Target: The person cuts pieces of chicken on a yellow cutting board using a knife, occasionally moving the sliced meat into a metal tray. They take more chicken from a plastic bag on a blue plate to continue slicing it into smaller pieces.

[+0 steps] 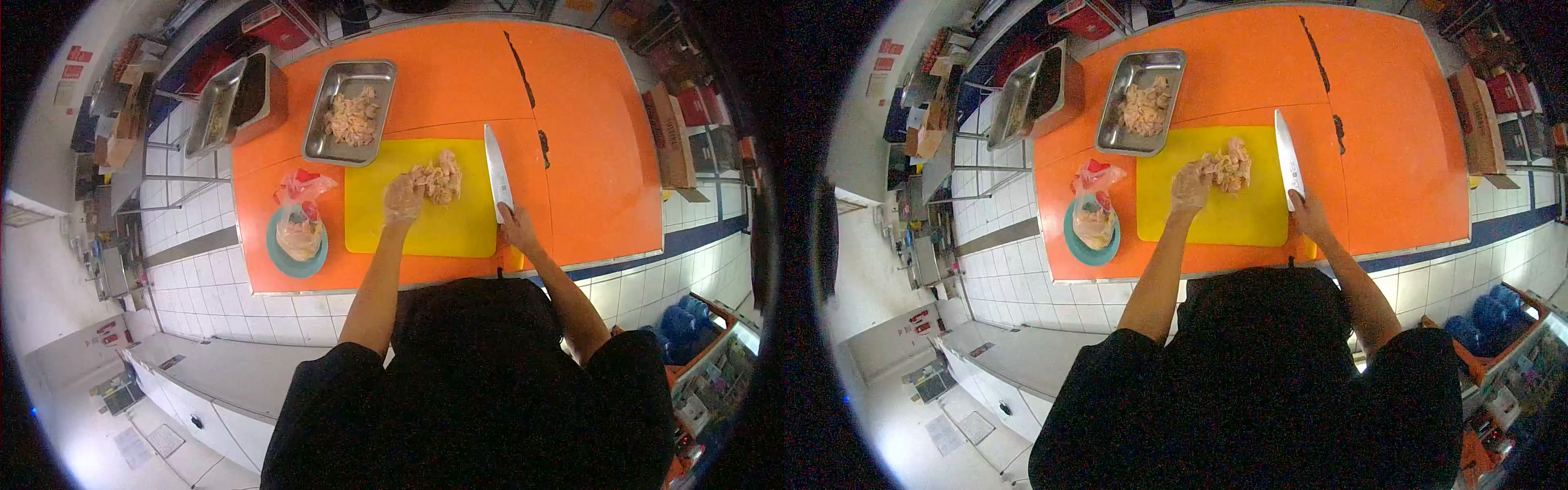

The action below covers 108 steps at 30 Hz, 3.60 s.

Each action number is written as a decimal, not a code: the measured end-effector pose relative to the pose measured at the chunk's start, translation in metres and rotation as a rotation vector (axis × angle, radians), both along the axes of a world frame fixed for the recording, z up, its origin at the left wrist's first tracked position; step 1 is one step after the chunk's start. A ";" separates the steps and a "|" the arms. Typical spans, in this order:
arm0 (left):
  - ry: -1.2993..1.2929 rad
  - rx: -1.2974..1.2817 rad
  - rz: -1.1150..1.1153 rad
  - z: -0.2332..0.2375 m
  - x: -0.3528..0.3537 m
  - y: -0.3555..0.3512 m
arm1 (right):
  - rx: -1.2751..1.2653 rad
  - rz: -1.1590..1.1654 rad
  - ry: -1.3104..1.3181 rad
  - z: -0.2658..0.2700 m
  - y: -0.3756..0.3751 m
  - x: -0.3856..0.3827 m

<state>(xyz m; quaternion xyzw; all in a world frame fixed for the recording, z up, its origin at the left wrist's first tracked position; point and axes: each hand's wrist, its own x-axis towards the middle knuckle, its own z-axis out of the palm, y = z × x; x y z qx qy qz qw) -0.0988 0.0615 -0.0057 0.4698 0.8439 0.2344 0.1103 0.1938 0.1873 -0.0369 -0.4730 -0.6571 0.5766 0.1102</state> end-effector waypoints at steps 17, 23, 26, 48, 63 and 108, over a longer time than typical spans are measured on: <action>-0.993 0.196 0.181 0.087 -0.014 0.009 | 0.054 0.061 0.080 -0.009 0.002 0.004; -1.039 0.319 0.055 0.121 -0.004 0.007 | -0.033 -0.020 0.080 0.003 -0.002 0.001; -1.129 0.316 0.062 0.144 -0.004 0.001 | 0.051 0.013 -0.037 -0.023 0.003 0.004; -0.934 0.338 0.471 -0.007 0.024 -0.105 | 0.271 0.393 -0.054 0.066 -0.050 -0.045; -0.076 0.101 0.346 0.027 0.033 -0.112 | 0.589 0.835 -0.407 0.085 -0.087 -0.091; -0.234 0.212 0.379 0.003 0.047 -0.124 | 0.687 0.903 -0.281 0.045 -0.112 -0.192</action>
